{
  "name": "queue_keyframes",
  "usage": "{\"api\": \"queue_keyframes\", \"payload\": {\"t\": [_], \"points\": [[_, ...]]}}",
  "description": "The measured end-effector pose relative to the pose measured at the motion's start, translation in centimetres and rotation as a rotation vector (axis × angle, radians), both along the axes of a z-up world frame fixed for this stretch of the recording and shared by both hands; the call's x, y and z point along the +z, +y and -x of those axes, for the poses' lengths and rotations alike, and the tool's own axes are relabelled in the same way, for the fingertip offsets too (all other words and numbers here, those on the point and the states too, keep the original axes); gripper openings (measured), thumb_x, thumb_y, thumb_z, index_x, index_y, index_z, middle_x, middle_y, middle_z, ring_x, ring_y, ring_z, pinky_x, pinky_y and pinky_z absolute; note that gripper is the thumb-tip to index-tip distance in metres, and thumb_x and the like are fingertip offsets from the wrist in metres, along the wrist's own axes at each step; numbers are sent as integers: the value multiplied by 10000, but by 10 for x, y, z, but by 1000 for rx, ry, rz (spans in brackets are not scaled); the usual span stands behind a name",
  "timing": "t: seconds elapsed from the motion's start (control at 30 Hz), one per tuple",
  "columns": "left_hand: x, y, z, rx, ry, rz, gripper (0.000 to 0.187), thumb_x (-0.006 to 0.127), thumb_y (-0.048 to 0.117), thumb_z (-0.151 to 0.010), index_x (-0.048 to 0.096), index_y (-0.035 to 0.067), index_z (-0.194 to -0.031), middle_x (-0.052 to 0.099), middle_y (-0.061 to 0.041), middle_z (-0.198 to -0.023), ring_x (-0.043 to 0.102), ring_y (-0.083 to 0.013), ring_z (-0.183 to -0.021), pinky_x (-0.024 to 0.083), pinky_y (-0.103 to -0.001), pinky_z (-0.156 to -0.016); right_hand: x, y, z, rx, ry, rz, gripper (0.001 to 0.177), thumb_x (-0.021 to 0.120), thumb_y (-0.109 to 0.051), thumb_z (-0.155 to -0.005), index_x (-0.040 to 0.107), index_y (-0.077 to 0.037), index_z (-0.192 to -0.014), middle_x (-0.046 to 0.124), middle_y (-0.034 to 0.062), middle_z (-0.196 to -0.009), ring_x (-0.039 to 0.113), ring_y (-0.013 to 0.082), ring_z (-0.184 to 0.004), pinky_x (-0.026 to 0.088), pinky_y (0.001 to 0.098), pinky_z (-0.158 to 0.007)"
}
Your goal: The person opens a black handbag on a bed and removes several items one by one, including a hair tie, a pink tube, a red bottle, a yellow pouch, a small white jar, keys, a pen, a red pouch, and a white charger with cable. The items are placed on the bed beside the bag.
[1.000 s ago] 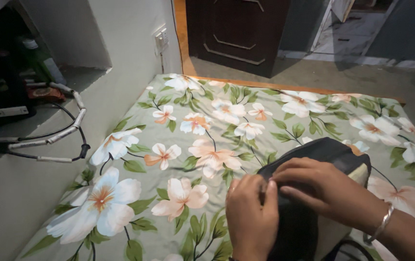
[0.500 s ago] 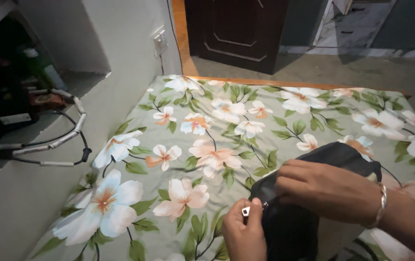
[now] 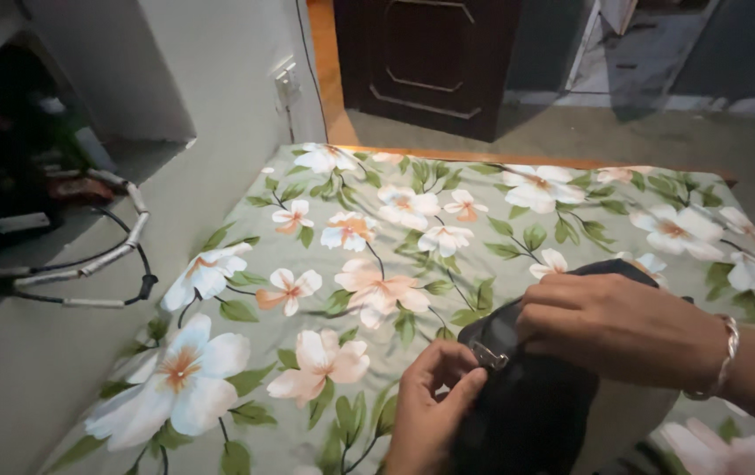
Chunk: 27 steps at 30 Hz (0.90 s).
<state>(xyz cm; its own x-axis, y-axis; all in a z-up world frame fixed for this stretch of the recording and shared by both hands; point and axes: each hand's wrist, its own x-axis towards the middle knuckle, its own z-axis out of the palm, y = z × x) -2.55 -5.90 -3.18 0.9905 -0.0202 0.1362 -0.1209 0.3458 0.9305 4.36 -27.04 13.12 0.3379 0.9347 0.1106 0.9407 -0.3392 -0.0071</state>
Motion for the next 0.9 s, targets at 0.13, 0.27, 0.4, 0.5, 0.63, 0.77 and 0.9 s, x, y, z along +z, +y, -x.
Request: {"api": "queue_keyframes", "payload": {"t": [0.13, 0.27, 0.4, 0.5, 0.63, 0.77, 0.9], "points": [[4, 0, -2, -72, -97, -14, 189, 792, 118, -861, 641, 74, -965, 577, 58, -820, 524, -27, -769, 425, -196, -718, 1, 1, 6, -12, 46, -25, 186, 718, -185, -792, 624, -113, -935, 652, 17, -971, 678, 219, -952, 542, 341, -798], [5, 6, -7, -111, -108, -48, 192, 774, 139, -881, 637, 71, -996, 581, 62, -852, 523, -28, -808, 423, -190, -752, -2, 5, 6, -98, 101, -5, 143, 717, -201, -859, 627, -120, -935, 655, 6, -938, 694, 209, -902, 542, 345, -758], [7, 0, -6, -82, -139, -135, 261, 751, 153, -920, 595, 86, -1118, 537, 36, -906, 489, -52, -846, 425, -210, -764, -9, 5, 4, -146, 135, -95, 152, 713, -236, -903, 615, -129, -950, 659, -8, -942, 706, 178, -884, 555, 325, -763], [9, -8, 1, -116, -181, 43, 302, 706, 161, -964, 513, 112, -1190, 565, 32, -1059, 553, -55, -1012, 446, -212, -912, -11, 3, 2, -80, 119, -136, 135, 720, -226, -893, 638, -143, -962, 667, -2, -953, 707, 201, -908, 549, 335, -762], [11, 0, -2, -229, -92, -3, 381, 717, 144, -908, 533, 141, -1242, 589, 26, -1124, 573, -76, -1028, 459, -237, -918, -15, 1, -3, -125, 196, -87, 143, 709, -222, -905, 658, -149, -1016, 675, -7, -969, 715, 190, -916, 556, 330, -772], [9, 9, -5, -341, -63, 51, 400, 728, 125, -904, 546, 140, -1259, 610, 27, -1170, 580, -70, -1090, 469, -234, -972, -16, 2, -3, -124, 238, -112, 136, 715, -214, -905, 665, -145, -1011, 685, -2, -966, 718, 189, -913, 550, 333, -773], [2, -1, -12, -307, -96, 124, 385, 745, 107, -908, 546, 128, -1237, 609, 19, -1119, 590, -72, -1062, 480, -235, -947, -14, 2, -4, -152, 258, -86, 136, 716, -228, -918, 648, -138, -993, 688, -5, -950, 723, 167, -892, 560, 320, -768]]}}
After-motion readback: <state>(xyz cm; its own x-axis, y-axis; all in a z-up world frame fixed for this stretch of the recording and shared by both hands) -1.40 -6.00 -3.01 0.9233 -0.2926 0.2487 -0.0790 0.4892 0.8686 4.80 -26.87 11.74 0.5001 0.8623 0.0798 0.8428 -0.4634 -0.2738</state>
